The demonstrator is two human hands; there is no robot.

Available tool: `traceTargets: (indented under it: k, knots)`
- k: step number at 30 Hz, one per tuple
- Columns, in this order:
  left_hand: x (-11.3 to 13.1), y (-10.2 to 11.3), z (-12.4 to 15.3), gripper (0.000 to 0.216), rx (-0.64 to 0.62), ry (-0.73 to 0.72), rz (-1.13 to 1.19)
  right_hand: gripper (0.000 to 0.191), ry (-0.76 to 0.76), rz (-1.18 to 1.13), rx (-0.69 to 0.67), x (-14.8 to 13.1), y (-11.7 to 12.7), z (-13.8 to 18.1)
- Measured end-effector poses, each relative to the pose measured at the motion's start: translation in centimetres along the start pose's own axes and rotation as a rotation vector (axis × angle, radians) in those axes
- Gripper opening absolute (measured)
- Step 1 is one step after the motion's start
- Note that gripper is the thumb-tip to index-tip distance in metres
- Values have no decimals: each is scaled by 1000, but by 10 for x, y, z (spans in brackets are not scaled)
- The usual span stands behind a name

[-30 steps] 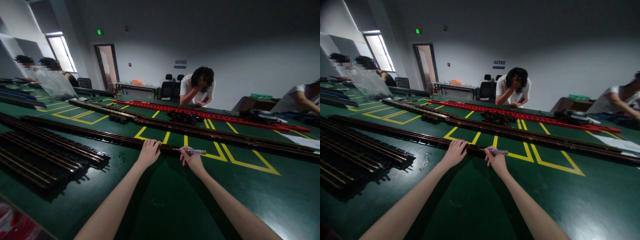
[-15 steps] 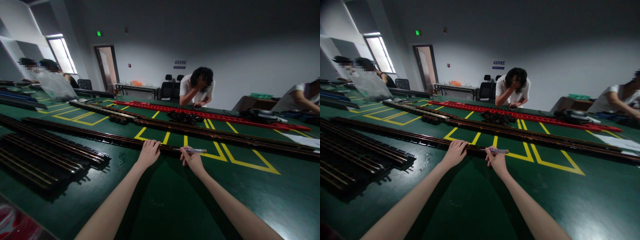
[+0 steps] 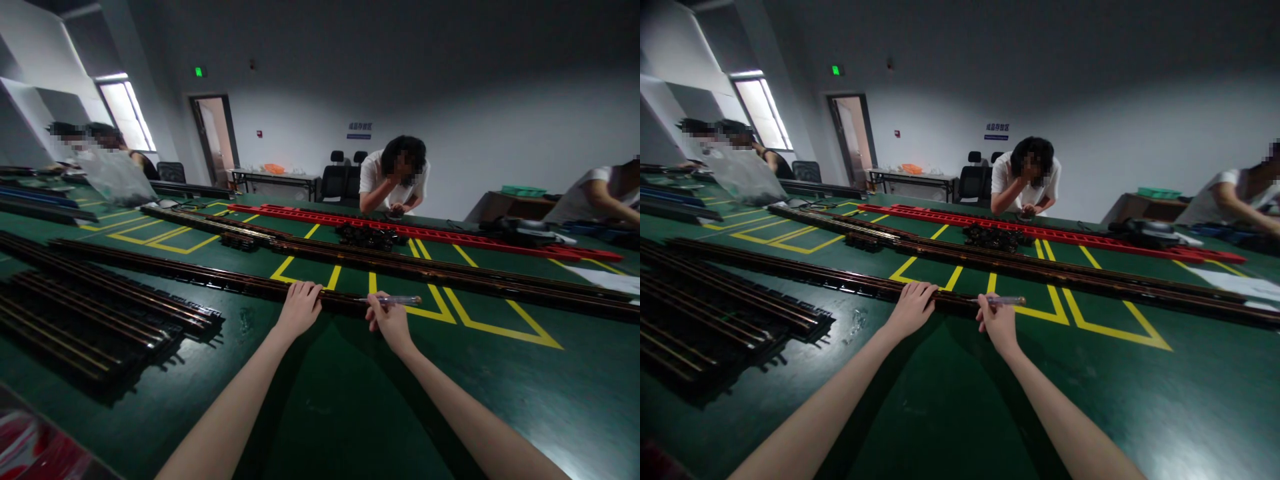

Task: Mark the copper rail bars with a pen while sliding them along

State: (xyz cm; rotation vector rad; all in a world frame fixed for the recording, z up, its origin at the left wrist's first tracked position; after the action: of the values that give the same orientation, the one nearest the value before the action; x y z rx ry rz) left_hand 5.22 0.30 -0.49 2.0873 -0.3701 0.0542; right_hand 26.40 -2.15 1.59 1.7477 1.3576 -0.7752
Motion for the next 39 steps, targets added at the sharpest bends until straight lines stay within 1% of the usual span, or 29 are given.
traceTargets:
  k: [8, 14, 29, 33, 36, 39]
  knots:
    - [2, 0, -1, 30, -12, 10, 0, 51, -7, -20, -26, 2, 1, -1]
    - [2, 0, -1, 30, 1, 8, -7, 47, -12, -13, -81, 10, 2, -1]
    - [2, 2, -1, 31, -17, 19, -30, 46, -26, -5, -109, 11, 2, -2]
    - [2, 2, -1, 31, -14, 17, -28, 48, -24, 3, -86, 7, 1, -2]
    - [3, 3, 0, 31, -17, 16, -26, 49, -19, -5, -35, 2, 0, -1]
    - [3, 3, 0, 31, -22, 15, -24, 48, -27, -62, 10, 1, 0, 0]
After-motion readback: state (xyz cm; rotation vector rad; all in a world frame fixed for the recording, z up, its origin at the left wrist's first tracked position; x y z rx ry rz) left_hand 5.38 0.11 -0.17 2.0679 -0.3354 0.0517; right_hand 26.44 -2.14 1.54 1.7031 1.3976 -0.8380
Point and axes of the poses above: each hand's wrist, its own z-axis away from the middle knuckle, its own y-axis out of the back of the hand, x = y × z, the point moved 1 cm from there along -z, towards the middle knuckle, and after that the axes turned 12 degrees about y, right-handed, at the moved point
